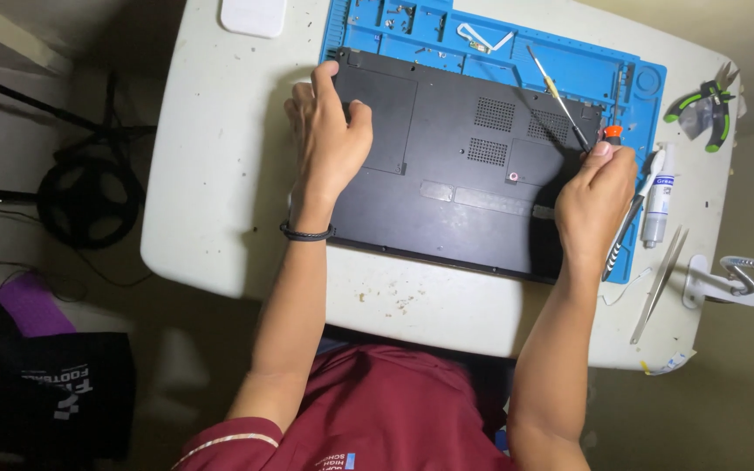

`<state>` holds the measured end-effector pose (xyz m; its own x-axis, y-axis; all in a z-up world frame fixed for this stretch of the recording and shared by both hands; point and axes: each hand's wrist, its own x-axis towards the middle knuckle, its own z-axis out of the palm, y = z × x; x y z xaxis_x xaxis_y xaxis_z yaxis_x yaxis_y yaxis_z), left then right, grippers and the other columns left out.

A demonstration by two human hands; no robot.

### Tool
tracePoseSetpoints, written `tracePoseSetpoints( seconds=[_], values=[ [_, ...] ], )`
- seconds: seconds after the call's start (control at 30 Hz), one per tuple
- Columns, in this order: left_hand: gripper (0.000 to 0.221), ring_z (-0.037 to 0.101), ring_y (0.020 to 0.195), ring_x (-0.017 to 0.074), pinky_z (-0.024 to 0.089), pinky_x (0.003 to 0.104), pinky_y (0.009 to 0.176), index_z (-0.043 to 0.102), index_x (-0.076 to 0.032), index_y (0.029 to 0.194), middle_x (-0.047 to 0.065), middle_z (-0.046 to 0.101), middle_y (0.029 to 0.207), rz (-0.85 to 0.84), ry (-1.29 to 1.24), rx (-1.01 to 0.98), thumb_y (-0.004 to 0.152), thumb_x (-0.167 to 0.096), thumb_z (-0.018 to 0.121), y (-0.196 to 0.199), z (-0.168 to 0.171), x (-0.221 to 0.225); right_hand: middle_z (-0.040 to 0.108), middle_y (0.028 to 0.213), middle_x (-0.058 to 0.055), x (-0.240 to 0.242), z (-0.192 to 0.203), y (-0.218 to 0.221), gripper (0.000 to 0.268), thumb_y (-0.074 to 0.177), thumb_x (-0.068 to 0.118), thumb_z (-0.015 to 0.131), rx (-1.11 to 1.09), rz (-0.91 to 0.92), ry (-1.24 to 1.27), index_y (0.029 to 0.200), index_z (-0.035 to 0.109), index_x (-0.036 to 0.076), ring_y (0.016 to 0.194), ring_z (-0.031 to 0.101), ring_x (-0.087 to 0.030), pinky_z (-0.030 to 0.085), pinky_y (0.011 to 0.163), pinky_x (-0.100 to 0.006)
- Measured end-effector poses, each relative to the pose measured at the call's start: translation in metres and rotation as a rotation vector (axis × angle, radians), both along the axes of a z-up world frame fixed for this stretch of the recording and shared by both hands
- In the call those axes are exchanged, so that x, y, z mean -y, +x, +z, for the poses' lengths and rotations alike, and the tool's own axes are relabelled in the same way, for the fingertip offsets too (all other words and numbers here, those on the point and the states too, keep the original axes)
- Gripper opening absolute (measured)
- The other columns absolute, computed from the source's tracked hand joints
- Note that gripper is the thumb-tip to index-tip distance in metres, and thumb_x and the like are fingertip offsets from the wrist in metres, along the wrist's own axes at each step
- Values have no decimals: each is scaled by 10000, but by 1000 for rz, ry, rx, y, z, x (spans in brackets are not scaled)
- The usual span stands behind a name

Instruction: Unscrewing the back panel of a laptop using a precision screwdriver on a repair mat.

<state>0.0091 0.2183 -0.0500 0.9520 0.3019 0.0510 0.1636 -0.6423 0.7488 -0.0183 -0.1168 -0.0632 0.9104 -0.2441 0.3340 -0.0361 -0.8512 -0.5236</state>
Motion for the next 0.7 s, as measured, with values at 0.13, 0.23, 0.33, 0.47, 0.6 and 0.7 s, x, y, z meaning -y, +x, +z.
tracePoseSetpoints(
  seconds=[0.13,0.23,0.33,0.47,0.6,0.7],
  values=[
    [473,468,1048,380,454,518,890,458,-124,1361,178,519,1147,-5,-65,-13,893,-191,455,3,3,2,621,1009,-163,7,-4,2,360,1174,269,317,11,-29,84,1016,514,12,916,562,-374,405,798,-479],
    [461,478,1030,375,429,500,936,483,-125,1322,162,522,1111,-8,-71,51,863,-167,470,7,-2,2,640,1005,-134,7,2,2,363,1172,295,331,74,-27,141,1022,509,17,916,588,-335,429,808,-448],
    [428,470,967,374,408,492,944,507,-119,1282,170,542,1091,-7,-44,122,857,-153,478,8,1,2,615,990,-109,5,7,4,364,1166,304,322,94,-19,177,1030,514,27,896,576,-293,435,814,-423],
    [420,518,1095,333,417,452,969,494,-139,1281,149,553,1161,-7,-127,87,864,-138,444,14,4,-1,623,991,-97,10,2,16,364,1159,315,323,120,-26,188,1020,517,41,906,567,-284,426,819,-418],
    [427,530,1205,303,410,450,1018,503,-142,1297,147,564,1240,-11,-185,73,876,-164,438,19,0,-4,615,993,-84,15,1,21,370,1154,322,323,141,-29,221,1018,528,47,917,553,-256,428,835,-399],
    [430,479,1196,301,418,453,1001,519,-157,1298,149,554,1239,-2,-270,93,874,-171,444,20,-5,-5,618,1016,-68,13,6,19,419,1134,379,310,131,-37,330,1012,558,65,945,565,-209,437,862,-352]
  ],
)
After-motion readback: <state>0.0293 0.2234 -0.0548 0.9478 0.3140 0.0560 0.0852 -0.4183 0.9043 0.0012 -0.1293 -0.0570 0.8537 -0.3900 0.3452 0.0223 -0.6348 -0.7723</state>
